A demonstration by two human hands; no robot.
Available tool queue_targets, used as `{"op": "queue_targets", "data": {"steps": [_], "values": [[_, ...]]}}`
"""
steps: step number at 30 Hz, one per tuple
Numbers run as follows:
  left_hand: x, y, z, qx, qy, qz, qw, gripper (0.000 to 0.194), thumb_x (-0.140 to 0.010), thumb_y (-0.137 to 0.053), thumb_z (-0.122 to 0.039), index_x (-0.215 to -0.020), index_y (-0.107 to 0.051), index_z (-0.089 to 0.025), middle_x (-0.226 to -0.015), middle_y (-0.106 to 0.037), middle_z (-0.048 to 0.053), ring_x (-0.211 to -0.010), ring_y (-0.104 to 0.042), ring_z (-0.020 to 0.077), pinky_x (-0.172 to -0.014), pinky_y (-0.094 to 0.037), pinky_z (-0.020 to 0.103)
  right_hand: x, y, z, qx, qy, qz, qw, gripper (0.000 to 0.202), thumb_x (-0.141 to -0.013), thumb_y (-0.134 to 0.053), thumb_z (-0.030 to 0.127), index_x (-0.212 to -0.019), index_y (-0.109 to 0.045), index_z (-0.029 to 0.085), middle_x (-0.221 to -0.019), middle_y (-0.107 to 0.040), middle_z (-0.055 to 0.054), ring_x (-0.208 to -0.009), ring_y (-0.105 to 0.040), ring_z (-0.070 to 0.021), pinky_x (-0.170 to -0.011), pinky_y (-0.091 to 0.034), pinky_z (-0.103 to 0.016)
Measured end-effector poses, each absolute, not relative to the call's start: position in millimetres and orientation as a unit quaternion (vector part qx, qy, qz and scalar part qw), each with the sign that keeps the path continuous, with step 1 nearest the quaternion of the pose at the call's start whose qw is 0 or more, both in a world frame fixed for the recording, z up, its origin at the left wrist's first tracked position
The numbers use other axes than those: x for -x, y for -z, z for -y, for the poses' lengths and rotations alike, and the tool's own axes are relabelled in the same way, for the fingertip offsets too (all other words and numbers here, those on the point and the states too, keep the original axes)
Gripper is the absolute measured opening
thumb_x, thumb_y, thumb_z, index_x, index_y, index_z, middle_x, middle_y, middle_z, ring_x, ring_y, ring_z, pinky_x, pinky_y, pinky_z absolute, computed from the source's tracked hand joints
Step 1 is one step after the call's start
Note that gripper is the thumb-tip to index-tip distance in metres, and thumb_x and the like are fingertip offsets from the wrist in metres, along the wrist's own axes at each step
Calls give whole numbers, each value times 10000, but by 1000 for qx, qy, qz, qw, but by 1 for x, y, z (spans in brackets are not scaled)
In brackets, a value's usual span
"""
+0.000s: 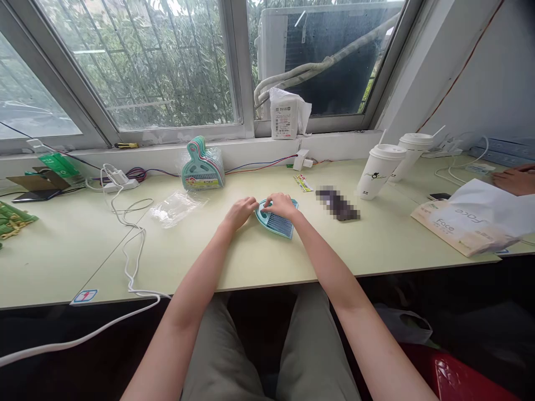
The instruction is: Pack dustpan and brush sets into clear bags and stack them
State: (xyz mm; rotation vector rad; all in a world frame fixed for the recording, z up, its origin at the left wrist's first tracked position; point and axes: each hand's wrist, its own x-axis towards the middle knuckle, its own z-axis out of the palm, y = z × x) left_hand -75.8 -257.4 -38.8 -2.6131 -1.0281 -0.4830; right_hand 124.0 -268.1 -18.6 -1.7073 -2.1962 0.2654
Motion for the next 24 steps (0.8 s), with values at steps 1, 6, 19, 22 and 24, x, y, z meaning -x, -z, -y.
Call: {"op": "queue_targets", "data": {"steps": [1, 6, 19, 22, 24], "values": [[73, 40, 258, 911, 151, 358, 139, 287, -888, -442, -57, -1005, -668, -189, -1021, -624, 97, -973, -569, 214, -818, -453, 321, -123, 19, 268, 601, -92, 775, 172, 176, -794, -689, 435, -854, -725, 274, -1127, -672, -21, -1137, -525, -228, -961, -337, -361], [68, 41, 260, 900, 149, 405, 59, 286, -877, -430, -45, -923, -676, -184, -944, -619, 121, -945, -587, 222, -789, -442, 305, -120, 18, 268, 608, -82, 775, 153, 174, -798, -692, 429, -851, -736, 269, -1058, -692, -38, -1136, -531, -244, -965, -339, -366], [64, 38, 266, 851, 271, 450, -14, 293, -841, -487, -76, -1029, -675, -199, -1117, -610, 127, -1120, -546, 260, -964, -426, 370, -113, 19, 274, 615, -76, 763, 182, 209, -798, -649, 377, -964, -659, 251, -994, -713, -24, -993, -615, -214, -871, -386, -311], [57, 33, 266, 740, 437, 497, -115, 414, -878, -500, -191, -1290, -538, -196, -1318, -525, 133, -1207, -501, 260, -1016, -408, 400, -110, 20, 274, 647, -64, 710, 271, 251, -830, -607, 363, -1046, -597, 237, -996, -701, -33, -960, -623, -201, -778, -409, -272], [52, 30, 267, 675, 460, 497, -295, 440, -930, -439, -321, -1346, -480, -187, -1281, -555, 138, -1119, -567, 248, -938, -467, 392, -106, 21, 273, 659, -50, 675, 328, 224, -872, -553, 366, -1044, -571, 224, -1002, -688, -44, -979, -615, -195, -772, -415, -261]]}}
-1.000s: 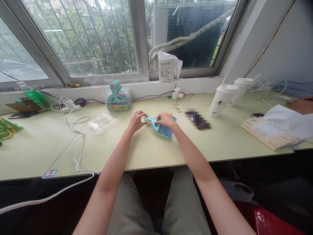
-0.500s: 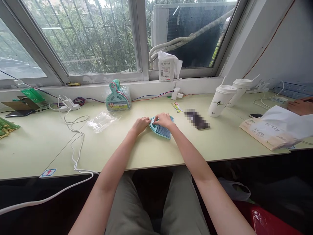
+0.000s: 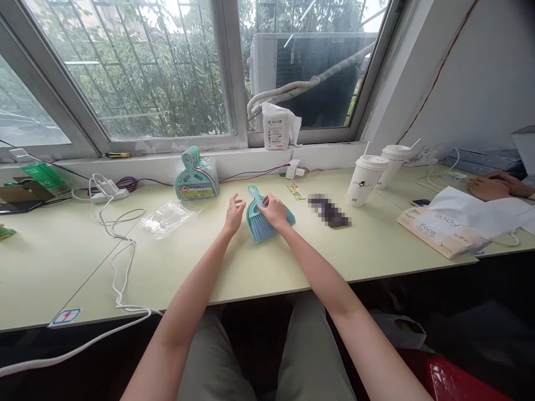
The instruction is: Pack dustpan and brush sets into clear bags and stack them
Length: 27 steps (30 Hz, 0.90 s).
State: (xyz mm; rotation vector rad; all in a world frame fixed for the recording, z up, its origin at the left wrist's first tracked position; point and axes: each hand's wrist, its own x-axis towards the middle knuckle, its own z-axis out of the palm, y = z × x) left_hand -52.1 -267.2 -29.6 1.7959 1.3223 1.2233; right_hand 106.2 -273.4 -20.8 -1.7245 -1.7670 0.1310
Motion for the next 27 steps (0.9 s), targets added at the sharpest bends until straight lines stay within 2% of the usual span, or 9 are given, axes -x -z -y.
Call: {"op": "queue_targets", "data": {"steps": [2, 4, 9, 12, 15, 18, 21, 24, 27], "values": [[48, 28, 269, -644, -401, -444, 477, 466, -917, -467, -430, -1321, -505, -201, -1182, -619, 118, -1020, -619, 240, -835, -511, 354, -104, 22, 271, 644, -53, 670, 364, 211, -916, -483, 364, -1052, -556, 219, -1008, -677, -51, -983, -610, -181, -791, -421, -250], [48, 28, 270, -625, -360, -399, 566, 494, -833, -607, -446, -1264, -549, -211, -1124, -651, 98, -994, -632, 241, -775, -518, 311, -107, 23, 264, 620, -61, 678, 390, 239, -952, -393, 335, -1078, -551, 209, -1042, -664, -67, -974, -606, -171, -820, -426, -245], [69, 33, 258, -537, -427, -462, 562, 491, -730, -728, -361, -1163, -559, -204, -1114, -648, 88, -968, -643, 214, -718, -525, 270, -137, 30, 233, 673, 1, 608, 422, 384, -927, -287, 185, -1194, -558, 134, -1267, -565, -160, -1207, -478, -227, -1029, -340, -335], [88, 37, 243, -466, -479, -516, 535, 522, -717, -749, -347, -1164, -521, -205, -1095, -637, 90, -888, -657, 183, -689, -538, 268, -159, 35, 212, 733, -4, 596, 328, 483, -928, -346, 215, -1383, -431, 77, -1488, -369, -197, -1413, -257, -263, -1126, -226, -418], [105, 41, 232, -428, -519, -525, 521, 537, -716, -756, -337, -1178, -508, -222, -1056, -639, 77, -816, -663, 165, -642, -535, 257, -171, 41, 195, 772, -24, 587, 243, 598, -952, -379, 314, -1482, -283, 54, -1574, -201, -217, -1482, -71, -294, -1158, -102, -528], [115, 42, 225, -411, -548, -519, 511, 498, -748, -735, -350, -1184, -516, -252, -1059, -645, 72, -817, -671, 166, -616, -534, 250, -175, 45, 183, 786, -68, 578, 210, 559, -958, -371, 316, -1458, -347, 67, -1551, -260, -236, -1470, -147, -314, -1147, -67, -579], [120, 41, 222, -394, -559, -508, 524, 436, -795, -691, -365, -1187, -531, -260, -1111, -647, 88, -866, -679, 181, -629, -552, 253, -176, 47, 182, 722, -94, 649, 220, 478, -905, -311, 90, -1326, -525, 160, -1441, -476, -157, -1383, -359, -243, -1146, -54, -583], [122, 40, 220, -374, -571, -506, 527, 435, -810, -672, -354, -1213, -530, -270, -1132, -648, 84, -905, -680, 191, -653, -568, 257, -175, 48, 194, 627, -87, 740, 229, 545, -757, -333, -64, -1074, -669, 225, -1194, -668, -51, -1226, -514, -172, -1162, -58, -518], [122, 42, 217, -364, -585, -512, 513, 449, -816, -657, -336, -1238, -516, -279, -1119, -651, 72, -905, -682, 184, -655, -573, 258, -170, 48, 212, 593, -32, 762, 259, 452, -746, -379, -59, -871, -712, 220, -1031, -714, -40, -1118, -572, -165, -1160, -137, -408]]}}
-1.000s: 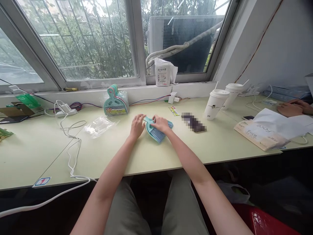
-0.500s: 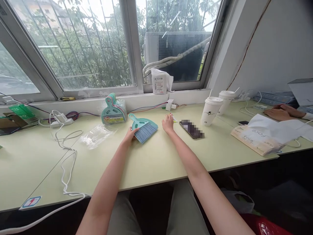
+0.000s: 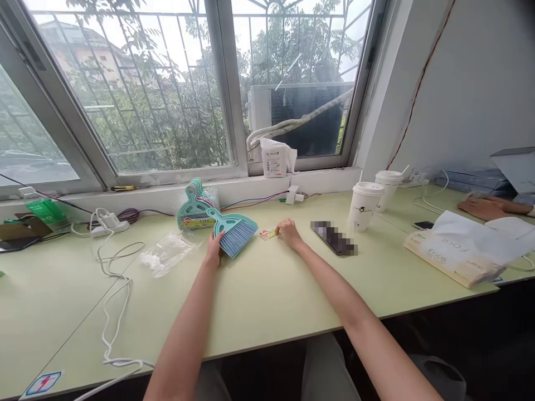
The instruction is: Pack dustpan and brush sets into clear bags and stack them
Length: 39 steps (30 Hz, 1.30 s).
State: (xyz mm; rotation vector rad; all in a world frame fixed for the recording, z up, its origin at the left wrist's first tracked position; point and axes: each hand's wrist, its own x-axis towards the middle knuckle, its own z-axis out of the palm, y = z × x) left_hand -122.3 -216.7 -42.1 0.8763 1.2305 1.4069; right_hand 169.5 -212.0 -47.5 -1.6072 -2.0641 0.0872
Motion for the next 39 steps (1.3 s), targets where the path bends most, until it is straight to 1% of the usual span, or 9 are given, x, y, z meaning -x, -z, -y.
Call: {"op": "queue_targets", "data": {"steps": [3, 7, 9, 15, 19, 23, 29, 35, 39], "values": [[122, 45, 215, -375, -582, -531, 488, 440, -823, -647, -350, -1235, -512, -276, -1105, -657, 71, -919, -684, 185, -694, -580, 269, -157, 49, 227, 622, -10, 727, 293, 408, -868, -394, 55, -1060, -698, 248, -1199, -671, -60, -1161, -564, -189, -1144, -184, -417], [122, 47, 217, -393, -576, -539, 471, 447, -814, -661, -360, -1226, -512, -269, -1107, -658, 69, -942, -683, 185, -744, -578, 275, -137, 55, 239, 650, -82, 727, 206, 413, -966, -422, 362, -1349, -533, 252, -1503, -425, -85, -1397, -346, -277, -1141, -145, -546], [120, 47, 220, -392, -575, -535, 479, 448, -815, -660, -352, -1224, -503, -261, -1122, -651, 73, -938, -681, 179, -738, -576, 271, -133, 57, 243, 648, -98, 733, 184, 435, -974, -417, 388, -1370, -512, 235, -1529, -383, -89, -1421, -309, -269, -1150, -141, -532], [105, 45, 228, -384, -555, -530, 513, 461, -808, -675, -349, -1206, -466, -246, -1049, -643, 61, -816, -676, 152, -665, -568, 265, -142, 50, 252, 680, -99, 673, 274, 300, -945, -499, 337, -1189, -660, 271, -1182, -691, -70, -1114, -605, -222, -1046, -342, -350], [93, 48, 230, -393, -542, -514, 536, 490, -793, -706, -349, -1189, -444, -226, -1037, -634, 57, -774, -660, 134, -637, -555, 250, -148, 31, 256, 702, -120, 557, 427, 447, -996, -316, 391, -1323, -557, 204, -1246, -656, -104, -1123, -609, -208, -875, -446, -275], [82, 50, 233, -399, -540, -471, 572, 515, -756, -748, -417, -1136, -467, -211, -1011, -646, 58, -803, -662, 149, -654, -561, 261, -130, 23, 268, 613, -63, 628, 475, 521, -1010, -214, 434, -1410, -469, 216, -1391, -555, -95, -1299, -488, -209, -1097, -312, -389], [72, 42, 242, -402, -570, -376, 610, 548, -680, -811, -416, -1092, -531, -186, -1009, -668, 68, -791, -673, 162, -635, -550, 257, -86, 32, 291, 505, -106, 812, 272, 515, -999, -293, 494, -1484, -334, 323, -1592, -220, -20, -1492, -125, -264, -1104, 58, -699], [73, 35, 248, -414, -567, -364, 612, 444, -652, -755, -184, -1047, -552, -167, -950, -680, 45, -755, -665, 142, -628, -546, 240, -88, 31, 293, 509, -113, 810, 269, 488, -1003, -264, 490, -1473, -335, 381, -1605, -169, 21, -1502, -51, -273, -1074, 83, -737], [73, 32, 249, -418, -566, -355, 616, 479, -607, -715, -105, -1052, -547, -164, -950, -691, 41, -783, -671, 151, -681, -555, 259, -93, 40, 281, 518, -160, 748, 382, 519, -962, -368, 509, -1466, -349, 385, -1620, -112, 12, -1503, 0, -289, -1085, 24, -737]]}}
